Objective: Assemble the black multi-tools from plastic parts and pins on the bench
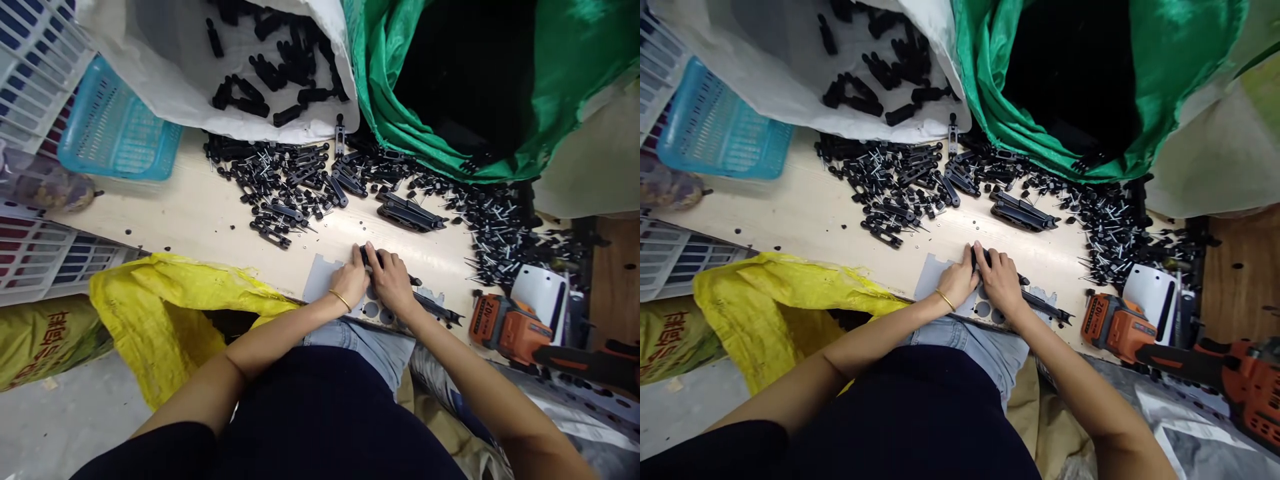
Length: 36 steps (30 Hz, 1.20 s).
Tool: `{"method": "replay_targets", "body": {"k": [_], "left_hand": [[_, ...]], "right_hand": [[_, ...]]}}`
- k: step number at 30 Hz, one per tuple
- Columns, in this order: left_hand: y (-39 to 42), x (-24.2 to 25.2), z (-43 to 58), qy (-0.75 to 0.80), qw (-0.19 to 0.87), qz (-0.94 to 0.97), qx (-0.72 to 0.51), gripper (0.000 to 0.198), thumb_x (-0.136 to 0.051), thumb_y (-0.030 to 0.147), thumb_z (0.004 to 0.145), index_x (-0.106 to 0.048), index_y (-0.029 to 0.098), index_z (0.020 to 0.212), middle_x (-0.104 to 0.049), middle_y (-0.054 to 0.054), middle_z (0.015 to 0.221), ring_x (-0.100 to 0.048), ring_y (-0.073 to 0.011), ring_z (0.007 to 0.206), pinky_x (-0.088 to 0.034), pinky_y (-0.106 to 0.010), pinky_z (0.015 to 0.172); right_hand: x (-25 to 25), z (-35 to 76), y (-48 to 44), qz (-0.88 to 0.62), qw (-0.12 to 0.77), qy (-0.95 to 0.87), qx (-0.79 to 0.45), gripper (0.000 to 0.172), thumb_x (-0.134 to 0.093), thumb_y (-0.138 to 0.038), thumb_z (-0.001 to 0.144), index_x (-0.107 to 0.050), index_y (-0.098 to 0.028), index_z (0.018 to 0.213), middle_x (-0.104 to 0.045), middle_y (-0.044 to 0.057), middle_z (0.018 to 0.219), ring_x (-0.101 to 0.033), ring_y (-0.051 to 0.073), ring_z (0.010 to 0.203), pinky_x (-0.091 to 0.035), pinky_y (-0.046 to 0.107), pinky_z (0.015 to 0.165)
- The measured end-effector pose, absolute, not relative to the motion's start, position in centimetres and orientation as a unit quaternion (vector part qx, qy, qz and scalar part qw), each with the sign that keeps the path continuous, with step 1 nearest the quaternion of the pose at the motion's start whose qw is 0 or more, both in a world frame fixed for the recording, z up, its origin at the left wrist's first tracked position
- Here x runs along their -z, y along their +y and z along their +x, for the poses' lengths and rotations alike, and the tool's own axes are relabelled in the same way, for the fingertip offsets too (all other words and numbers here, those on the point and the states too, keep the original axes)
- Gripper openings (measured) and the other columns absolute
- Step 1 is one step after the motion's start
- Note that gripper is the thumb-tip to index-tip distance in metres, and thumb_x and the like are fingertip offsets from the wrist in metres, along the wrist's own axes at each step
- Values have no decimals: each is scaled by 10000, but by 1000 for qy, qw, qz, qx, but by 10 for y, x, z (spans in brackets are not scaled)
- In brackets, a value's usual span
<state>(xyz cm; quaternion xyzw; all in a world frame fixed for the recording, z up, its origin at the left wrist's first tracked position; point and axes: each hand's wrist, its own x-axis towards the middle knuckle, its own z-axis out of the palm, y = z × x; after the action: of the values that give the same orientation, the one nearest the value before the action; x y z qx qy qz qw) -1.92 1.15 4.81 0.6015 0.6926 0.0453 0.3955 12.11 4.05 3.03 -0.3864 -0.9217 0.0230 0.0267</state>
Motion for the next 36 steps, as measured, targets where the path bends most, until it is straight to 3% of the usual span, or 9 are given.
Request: {"method": "replay_targets", "body": {"k": [5, 9, 12, 15, 19, 22, 26, 29, 36], "left_hand": [[10, -51, -24, 669, 406, 621, -50, 657, -406, 301, 884, -135, 35, 1420, -674, -196, 955, -669, -284, 867, -480, -344, 701], [11, -72, -46, 666, 339, 664, -1, 697, -514, 405, 853, -247, 56, 1394, -665, -179, 948, -644, -295, 898, -466, -354, 736], [29, -84, -48, 588, 216, 776, -70, 602, -546, 376, 849, -352, 97, 1346, -610, -176, 1083, -571, -290, 1028, -425, -385, 860], [59, -78, -30, 409, 160, 895, -79, 441, -645, 266, 785, -515, 114, 1178, -526, -166, 1228, -459, -287, 1175, -347, -391, 984], [77, -69, -7, 362, 204, 909, 26, 164, -534, 132, 840, -564, 108, 999, -575, -123, 1135, -503, -219, 1124, -413, -295, 896], [54, -77, -8, 402, 220, 887, 48, 200, -494, 183, 872, -507, 115, 1059, -621, -109, 1000, -602, -214, 921, -467, -275, 707], [3, -87, -10, 437, 355, 826, -8, 285, -498, 302, 867, -447, 154, 1105, -640, -66, 831, -631, -220, 705, -461, -288, 591], [-23, -82, 2, 490, 450, 741, -95, 297, -473, 319, 870, -427, 155, 1114, -640, -63, 807, -642, -224, 717, -470, -293, 613], [-34, -71, 13, 546, 475, 677, -136, 421, -505, 385, 845, -428, 119, 1162, -636, -79, 741, -645, -254, 694, -470, -326, 617]], "right_hand": [[-30, 117, 41, -391, 20, -919, -33, 733, -417, -118, 809, -117, -198, 1474, -504, 164, 1126, -488, 289, 933, -467, 433, 735], [-41, 124, 27, -396, 165, -900, -77, 747, -439, -112, 797, -119, -225, 1462, -430, 157, 1263, -440, 284, 1124, -436, 448, 889], [-57, 146, -1, -477, 287, -826, -93, 519, -465, -140, 822, -392, -211, 1331, -528, 132, 1143, -497, 251, 1065, -434, 415, 892], [-66, 177, -33, -552, 263, -758, -226, 174, -458, -229, 867, -620, -195, 922, -624, 68, 836, -581, 194, 801, -464, 335, 747], [-58, 199, -52, -660, 207, -600, -402, 267, -532, -427, 826, -636, -181, 822, -661, 61, 802, -608, 185, 727, -468, 317, 688], [-52, 184, -37, -667, 414, -389, -481, 396, -560, -529, 767, -581, -191, 972, -666, 66, 956, -630, 174, 804, -494, 314, 710], [-63, 146, -1, -613, 591, -209, -481, 394, -613, -560, 699, -518, -179, 734, -620, -7, 628, -606, 129, 605, -491, 261, 612], [-72, 127, 14, -600, 595, -218, -489, 401, -627, -549, 700, -487, -176, 651, -553, -42, 504, -540, 100, 465, -456, 227, 507], [-69, 133, 16, -605, 566, -288, -480, 434, -626, -557, 705, -532, -153, 578, -549, -15, 461, -494, 93, 415, -401, 212, 435]]}}
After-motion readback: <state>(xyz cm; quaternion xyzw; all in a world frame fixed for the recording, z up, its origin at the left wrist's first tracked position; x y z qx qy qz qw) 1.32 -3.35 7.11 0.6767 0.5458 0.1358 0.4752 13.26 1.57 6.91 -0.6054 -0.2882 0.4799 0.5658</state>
